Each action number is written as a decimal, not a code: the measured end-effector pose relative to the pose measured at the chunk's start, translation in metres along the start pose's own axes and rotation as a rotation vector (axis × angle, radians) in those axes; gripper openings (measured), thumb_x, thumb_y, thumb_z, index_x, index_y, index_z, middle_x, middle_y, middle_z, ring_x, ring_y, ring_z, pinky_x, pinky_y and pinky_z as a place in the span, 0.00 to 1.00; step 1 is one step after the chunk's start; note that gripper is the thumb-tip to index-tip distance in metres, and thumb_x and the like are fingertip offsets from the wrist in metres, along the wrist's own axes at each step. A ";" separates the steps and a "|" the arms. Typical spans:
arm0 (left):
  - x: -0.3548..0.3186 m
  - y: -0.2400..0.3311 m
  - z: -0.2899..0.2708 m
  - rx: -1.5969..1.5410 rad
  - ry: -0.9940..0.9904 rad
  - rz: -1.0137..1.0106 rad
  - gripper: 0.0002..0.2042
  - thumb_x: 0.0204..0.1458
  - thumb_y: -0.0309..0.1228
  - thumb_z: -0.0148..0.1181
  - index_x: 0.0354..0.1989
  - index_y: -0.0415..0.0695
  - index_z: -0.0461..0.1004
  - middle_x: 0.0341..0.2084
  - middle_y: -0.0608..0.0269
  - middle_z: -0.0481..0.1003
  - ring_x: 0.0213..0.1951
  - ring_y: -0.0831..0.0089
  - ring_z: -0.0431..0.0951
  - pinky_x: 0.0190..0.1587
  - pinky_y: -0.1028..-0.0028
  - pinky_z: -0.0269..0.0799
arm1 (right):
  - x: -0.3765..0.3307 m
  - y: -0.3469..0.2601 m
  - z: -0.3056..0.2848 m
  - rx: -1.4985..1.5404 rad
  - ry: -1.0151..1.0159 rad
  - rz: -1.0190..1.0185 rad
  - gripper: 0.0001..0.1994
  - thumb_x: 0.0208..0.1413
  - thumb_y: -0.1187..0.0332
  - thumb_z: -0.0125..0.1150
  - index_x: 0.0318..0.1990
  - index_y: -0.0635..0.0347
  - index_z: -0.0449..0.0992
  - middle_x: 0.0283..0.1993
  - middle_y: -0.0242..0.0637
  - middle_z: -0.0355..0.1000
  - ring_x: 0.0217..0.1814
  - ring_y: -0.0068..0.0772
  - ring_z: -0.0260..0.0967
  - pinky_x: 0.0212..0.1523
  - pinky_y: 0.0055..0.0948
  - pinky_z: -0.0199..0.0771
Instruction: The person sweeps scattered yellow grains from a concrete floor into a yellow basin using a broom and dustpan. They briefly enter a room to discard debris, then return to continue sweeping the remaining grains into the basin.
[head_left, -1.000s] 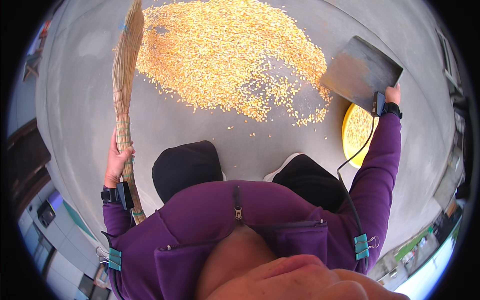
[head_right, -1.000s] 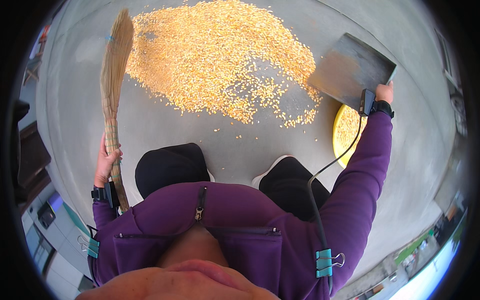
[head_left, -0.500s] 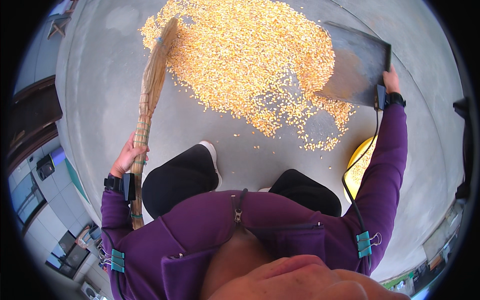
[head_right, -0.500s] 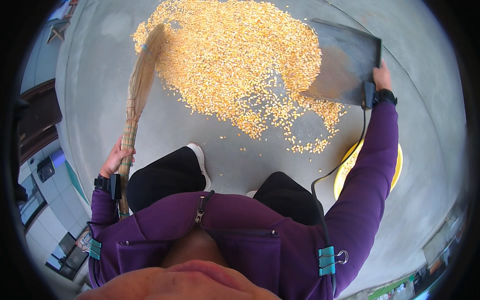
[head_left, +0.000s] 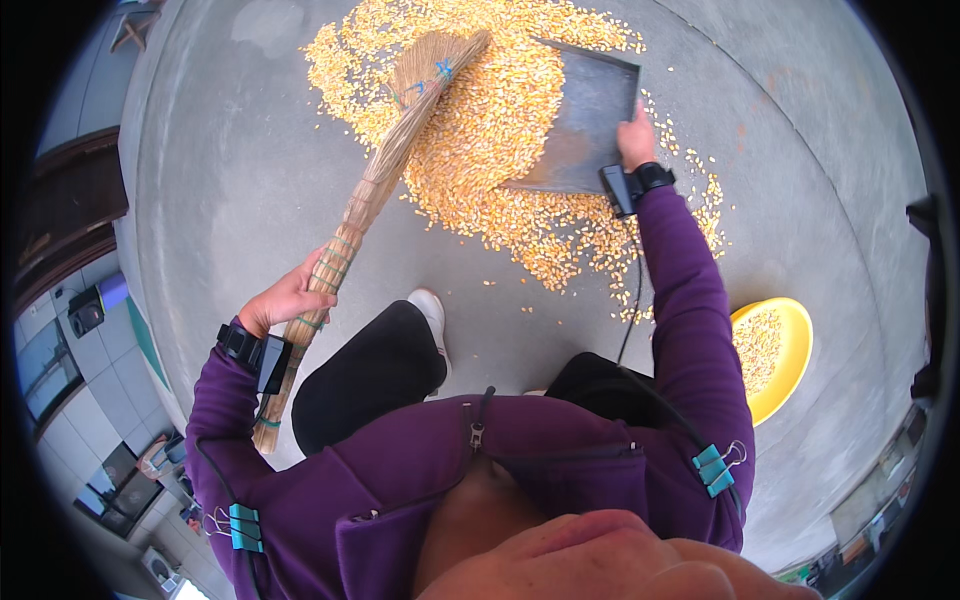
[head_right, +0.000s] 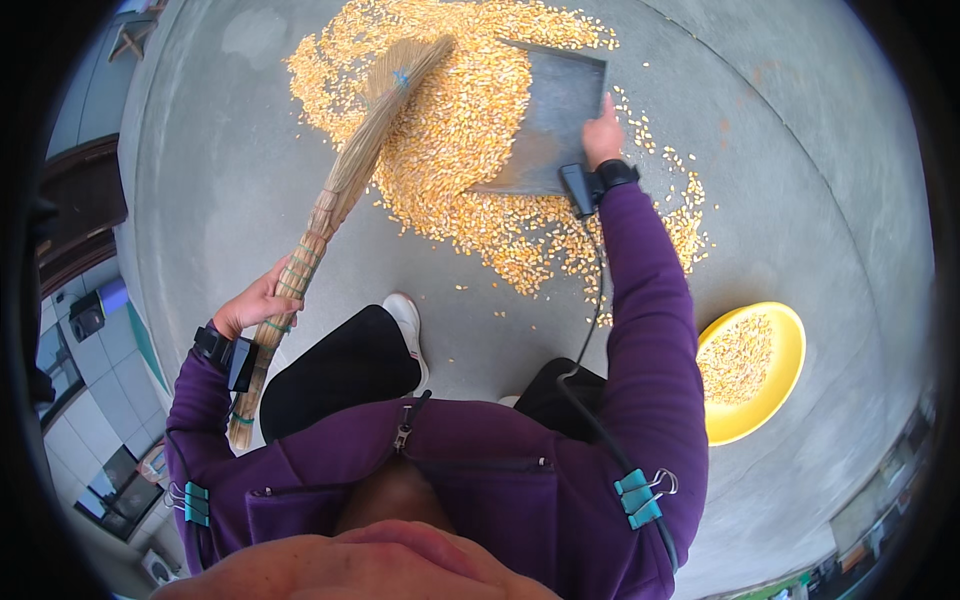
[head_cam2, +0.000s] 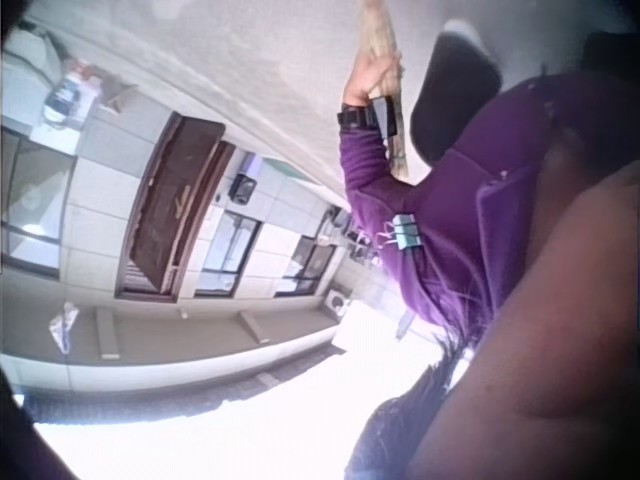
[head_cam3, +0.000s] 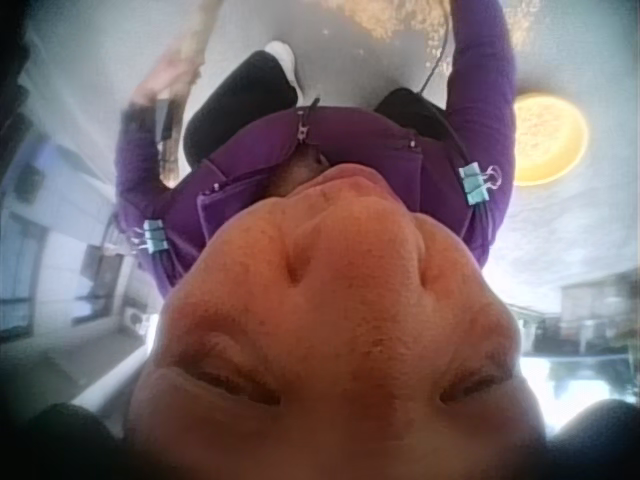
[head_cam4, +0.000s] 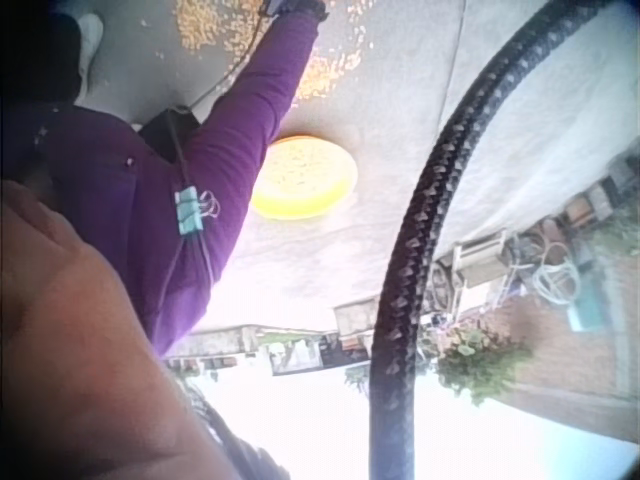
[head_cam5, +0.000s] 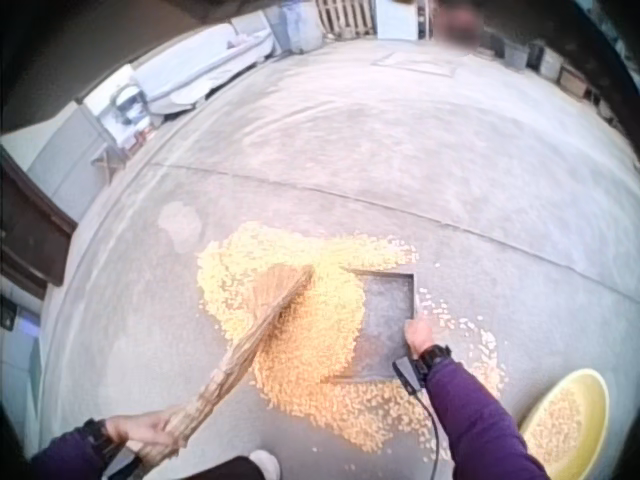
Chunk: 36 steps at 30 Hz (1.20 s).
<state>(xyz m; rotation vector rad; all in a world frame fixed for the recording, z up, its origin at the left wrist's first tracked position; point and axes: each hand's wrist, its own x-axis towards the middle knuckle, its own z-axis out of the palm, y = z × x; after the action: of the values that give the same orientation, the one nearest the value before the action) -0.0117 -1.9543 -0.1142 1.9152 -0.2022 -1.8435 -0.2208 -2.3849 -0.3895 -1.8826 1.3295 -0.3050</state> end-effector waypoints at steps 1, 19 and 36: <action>0.000 0.001 0.000 -0.001 -0.007 0.003 0.37 0.40 0.23 0.54 0.59 0.49 0.40 0.26 0.63 0.66 0.23 0.75 0.70 0.27 0.74 0.70 | -0.011 -0.010 0.015 0.044 0.028 -0.028 0.30 0.41 0.73 0.44 0.57 0.58 0.50 0.39 0.56 0.66 0.40 0.53 0.65 0.40 0.38 0.64; -0.048 -0.020 0.007 -0.261 0.047 0.242 0.34 0.40 0.28 0.55 0.56 0.47 0.44 0.26 0.59 0.66 0.22 0.71 0.70 0.25 0.75 0.68 | -0.073 0.026 0.064 1.047 -0.285 0.391 0.32 0.39 0.78 0.46 0.57 0.62 0.47 0.34 0.37 0.66 0.28 0.25 0.63 0.26 0.20 0.64; -0.054 0.001 0.018 -0.117 0.163 0.369 0.31 0.42 0.28 0.53 0.55 0.46 0.46 0.26 0.60 0.66 0.21 0.73 0.70 0.24 0.76 0.67 | -0.133 0.038 -0.110 1.073 -0.184 0.329 0.15 0.38 0.81 0.46 0.38 0.62 0.63 0.23 0.30 0.62 0.20 0.19 0.56 0.21 0.19 0.58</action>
<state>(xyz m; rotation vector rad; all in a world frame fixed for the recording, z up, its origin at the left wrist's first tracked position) -0.0337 -1.9370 -0.0647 1.7961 -0.3592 -1.4216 -0.3682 -2.3248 -0.3135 -0.7641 1.0002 -0.5220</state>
